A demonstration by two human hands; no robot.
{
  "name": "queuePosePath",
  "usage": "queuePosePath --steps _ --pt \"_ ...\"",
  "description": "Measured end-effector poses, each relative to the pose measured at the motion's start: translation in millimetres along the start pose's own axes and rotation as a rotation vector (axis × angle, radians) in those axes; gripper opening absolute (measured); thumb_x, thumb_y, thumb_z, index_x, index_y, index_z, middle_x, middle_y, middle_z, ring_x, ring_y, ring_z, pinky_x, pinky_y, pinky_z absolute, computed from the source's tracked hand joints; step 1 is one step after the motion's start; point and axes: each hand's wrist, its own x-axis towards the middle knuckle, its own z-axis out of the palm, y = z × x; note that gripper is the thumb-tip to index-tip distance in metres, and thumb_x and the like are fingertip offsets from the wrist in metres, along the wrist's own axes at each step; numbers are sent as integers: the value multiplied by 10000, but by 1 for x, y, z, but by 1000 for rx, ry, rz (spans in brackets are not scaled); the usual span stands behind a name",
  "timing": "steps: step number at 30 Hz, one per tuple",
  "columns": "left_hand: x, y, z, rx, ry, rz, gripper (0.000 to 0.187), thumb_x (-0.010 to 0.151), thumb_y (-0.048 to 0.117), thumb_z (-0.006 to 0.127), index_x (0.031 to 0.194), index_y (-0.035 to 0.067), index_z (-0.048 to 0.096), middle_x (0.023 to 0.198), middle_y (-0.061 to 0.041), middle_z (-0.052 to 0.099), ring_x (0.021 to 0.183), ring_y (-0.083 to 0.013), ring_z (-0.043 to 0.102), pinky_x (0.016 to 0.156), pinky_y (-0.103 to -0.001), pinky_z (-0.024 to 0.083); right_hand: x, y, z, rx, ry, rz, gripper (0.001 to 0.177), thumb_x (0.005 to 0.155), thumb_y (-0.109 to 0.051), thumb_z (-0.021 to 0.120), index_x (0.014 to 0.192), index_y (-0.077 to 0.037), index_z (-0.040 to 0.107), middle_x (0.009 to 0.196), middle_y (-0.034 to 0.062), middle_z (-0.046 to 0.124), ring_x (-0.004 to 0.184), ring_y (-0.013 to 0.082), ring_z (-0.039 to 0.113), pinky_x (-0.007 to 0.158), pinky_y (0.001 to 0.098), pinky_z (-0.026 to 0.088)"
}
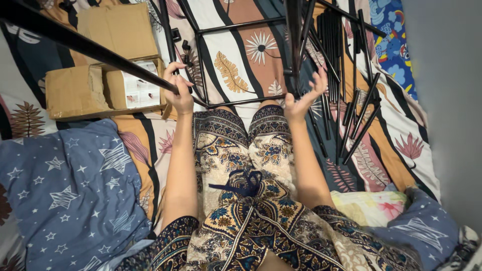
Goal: The person assembles a metal rack by hand while sitting on a bed, connecting several long black rods to a central rectangular frame and then attaching small plastic caps to the ends of the rods.
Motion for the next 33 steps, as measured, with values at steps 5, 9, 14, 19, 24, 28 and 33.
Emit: queuePosePath --steps 5,9,14,19,24,28,33 --pt "1 -1 0 -28 11 -8 322 976 52 499 676 -52 547 1227 -208 645 947 -198 613 803 -318 489 -16 34 -23 -16 16 171 857 963 -594 515 1592 -63 278 1581 118 377 1435 285 433 1146 430 377" --pt "2 0 -1 -29 5 -15 315 971 48 496 678 -55 548 1227 -213 642 961 -207 611 822 -329 490 2 42 -32 93 109 231 770 1009 -514 524 1607 -74 320 1617 101 380 1398 251 450 1144 388 379" --pt "2 1 -1 -7 -2 49 324 987 32 494 681 -54 553 1235 -214 640 1031 -235 607 890 -352 481 43 -6 -29 47 22 121 848 950 -304 706 1617 -50 248 1641 107 362 1481 289 430 1181 418 387" --pt "2 -4 -4 -58 31 -71 319 962 62 493 669 -53 545 1223 -221 644 877 -195 594 784 -326 478 68 -15 18 31 -180 2 797 1002 -184 779 1593 -12 272 1586 200 366 1359 254 511 1037 329 538" --pt "4 -10 -6 -45 14 -16 308 963 47 494 675 -54 538 1224 -220 635 937 -197 603 818 -321 499 90 35 1 238 -230 384 586 1041 -68 527 1611 -34 395 1351 166 664 979 158 602 845 240 524" --pt "4 -13 -4 -25 4 43 320 974 32 487 667 -52 527 1236 -219 642 1002 -223 606 865 -335 492 122 61 -42 474 -195 321 627 954 21 502 1574 38 406 1564 172 496 1323 224 612 1024 309 577" --pt "6 -15 -5 -36 39 -128 281 927 55 484 670 -56 519 1191 -221 666 818 -184 593 737 -329 496 145 91 -89 750 -246 465 647 901 27 500 1545 46 450 1550 174 534 1404 286 599 1052 374 596"
